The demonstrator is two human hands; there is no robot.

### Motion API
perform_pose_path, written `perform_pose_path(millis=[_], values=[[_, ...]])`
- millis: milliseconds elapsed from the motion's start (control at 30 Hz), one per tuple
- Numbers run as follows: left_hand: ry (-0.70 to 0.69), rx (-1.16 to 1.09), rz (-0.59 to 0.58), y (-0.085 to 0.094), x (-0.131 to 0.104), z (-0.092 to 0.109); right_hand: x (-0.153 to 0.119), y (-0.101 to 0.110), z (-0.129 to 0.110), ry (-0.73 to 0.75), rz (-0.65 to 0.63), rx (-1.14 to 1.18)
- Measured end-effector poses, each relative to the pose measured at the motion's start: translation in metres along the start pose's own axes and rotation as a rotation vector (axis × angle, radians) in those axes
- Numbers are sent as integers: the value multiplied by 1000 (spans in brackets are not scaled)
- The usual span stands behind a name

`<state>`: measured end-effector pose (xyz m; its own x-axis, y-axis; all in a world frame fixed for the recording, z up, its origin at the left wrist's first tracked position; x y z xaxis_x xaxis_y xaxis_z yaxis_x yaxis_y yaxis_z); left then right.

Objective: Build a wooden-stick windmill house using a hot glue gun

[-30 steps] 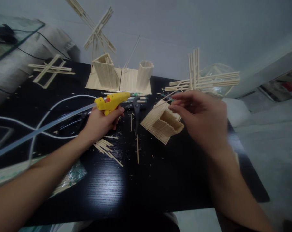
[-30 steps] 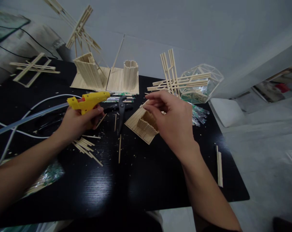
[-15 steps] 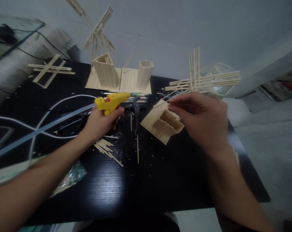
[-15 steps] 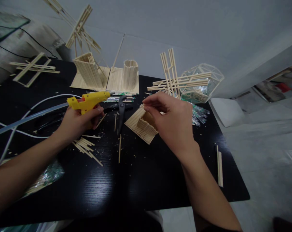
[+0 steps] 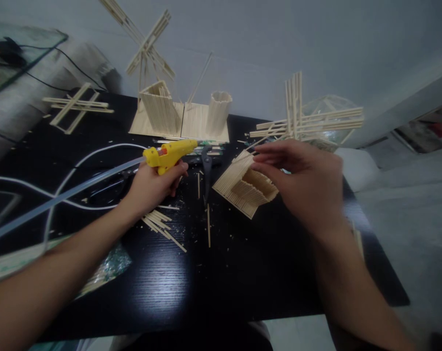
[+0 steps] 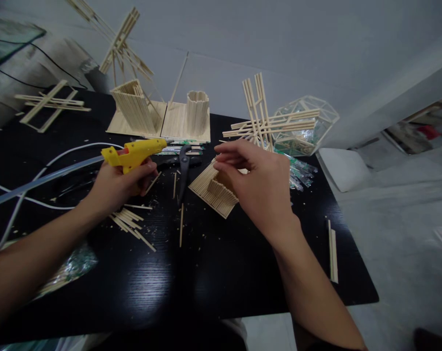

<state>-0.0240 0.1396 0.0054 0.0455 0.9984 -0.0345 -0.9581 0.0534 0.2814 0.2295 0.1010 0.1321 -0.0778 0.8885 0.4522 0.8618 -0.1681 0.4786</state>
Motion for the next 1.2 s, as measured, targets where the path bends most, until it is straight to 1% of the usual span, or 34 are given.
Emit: perform_pose_path(millis=[100, 267, 400, 567, 800, 967, 1200], values=[[5, -19, 0, 0, 0, -2, 0, 1, 0, 16, 9, -17], [-3, -1, 2, 1, 0, -1, -1, 3, 2, -12, 29, -50], [8, 12, -3, 0, -1, 0, 0, 3, -2, -4, 40, -73], [17, -1, -1, 0, -1, 0, 1, 1, -4, 12, 12, -75], [20, 37, 15, 2, -1, -2, 0, 0, -4, 68, 4, -69], [-1, 40, 16, 2, 0, 0, -1, -2, -2, 79, -8, -69], [21, 24, 25, 3, 0, -5, 0, -7, -2, 62, -63, -96]])
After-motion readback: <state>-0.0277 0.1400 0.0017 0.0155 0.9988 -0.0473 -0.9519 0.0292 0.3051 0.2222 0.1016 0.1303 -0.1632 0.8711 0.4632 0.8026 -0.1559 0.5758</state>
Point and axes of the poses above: each hand's wrist, its own x-axis towards the middle knuckle, its own y-axis out of the back of the hand, z = x × y, the point moved 9 cm from there along x, towards the middle knuckle, and after that the axes turned 12 degrees about x, right-handed, at the moved point
